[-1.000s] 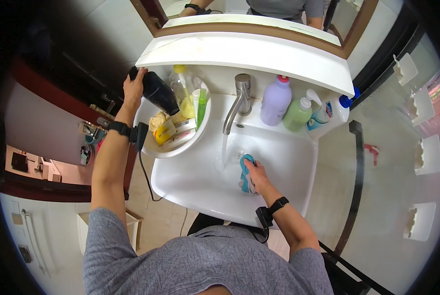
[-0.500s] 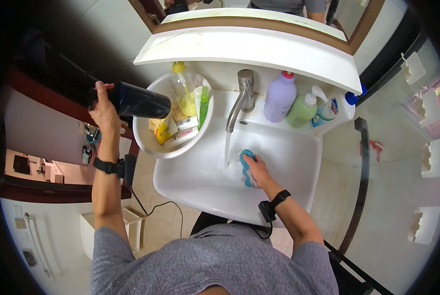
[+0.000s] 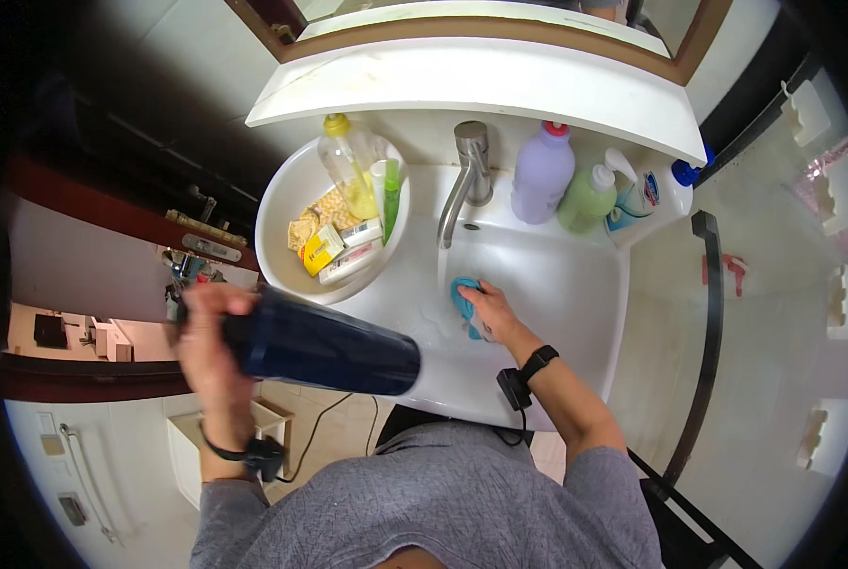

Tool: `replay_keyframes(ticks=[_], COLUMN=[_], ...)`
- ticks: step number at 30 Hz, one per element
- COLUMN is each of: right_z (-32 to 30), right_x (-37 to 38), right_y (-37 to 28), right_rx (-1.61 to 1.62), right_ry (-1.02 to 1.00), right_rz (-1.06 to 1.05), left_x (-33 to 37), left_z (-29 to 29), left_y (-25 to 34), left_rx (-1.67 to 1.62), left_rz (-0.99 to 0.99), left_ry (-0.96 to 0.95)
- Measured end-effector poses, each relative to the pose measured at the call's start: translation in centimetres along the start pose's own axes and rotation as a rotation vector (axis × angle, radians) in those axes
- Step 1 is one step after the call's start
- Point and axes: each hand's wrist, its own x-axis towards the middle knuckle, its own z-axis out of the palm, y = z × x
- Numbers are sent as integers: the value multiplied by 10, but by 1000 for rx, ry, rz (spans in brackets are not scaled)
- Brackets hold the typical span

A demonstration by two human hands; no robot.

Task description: The person wipes down several bottles with a cloth at a sink, including a large purple bottle, a black bottle, and a yellow bottle. They then move into a shower area, place a yellow sponge on a wire shelf, and organize the cleaned bottles onto the shelf one by one before opening a large white pump bottle.

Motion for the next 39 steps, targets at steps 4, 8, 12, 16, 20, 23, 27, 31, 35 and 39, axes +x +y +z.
replay_keyframes(ticks=[4, 8, 12, 16, 20, 23, 27, 31, 35, 39], right_z=[0, -7, 19, 66, 85, 91, 99, 100, 74, -2], right_x=[-14, -26, -45, -73, -59, -49, -40, -24, 29, 61], right_y=[-10, -15, -25, -29, -16, -8, -14, -14, 2, 0], right_rx=[43, -46, -120, -469, -904, -1008, -1050, -993, -1124, -1021], right_ry=[-34, -49, -64, -235, -78, -60, 51, 136, 315, 339], right_rz=[-78, -241, -471, -852, -1070, -1158, -1151, -1027, -676, -310], left_x=[-22, -30, -41, -54, -58, -56, -45, -57, -68, -70], left_z=[41, 64, 89, 91, 77, 71, 73, 76, 64, 61], left_y=[-77, -152, -174, -192, -206, -206, -203, -204, -233, -240], left_rx=[-75, -221, -297, -483, -594, -530, -518, -467, -511, -571], left_rz=[-290, -415, -436, -513, -573, -528, -476, -584, -600, -563], left_ry=[80, 245, 422, 343, 253, 218, 190, 274, 390, 393])
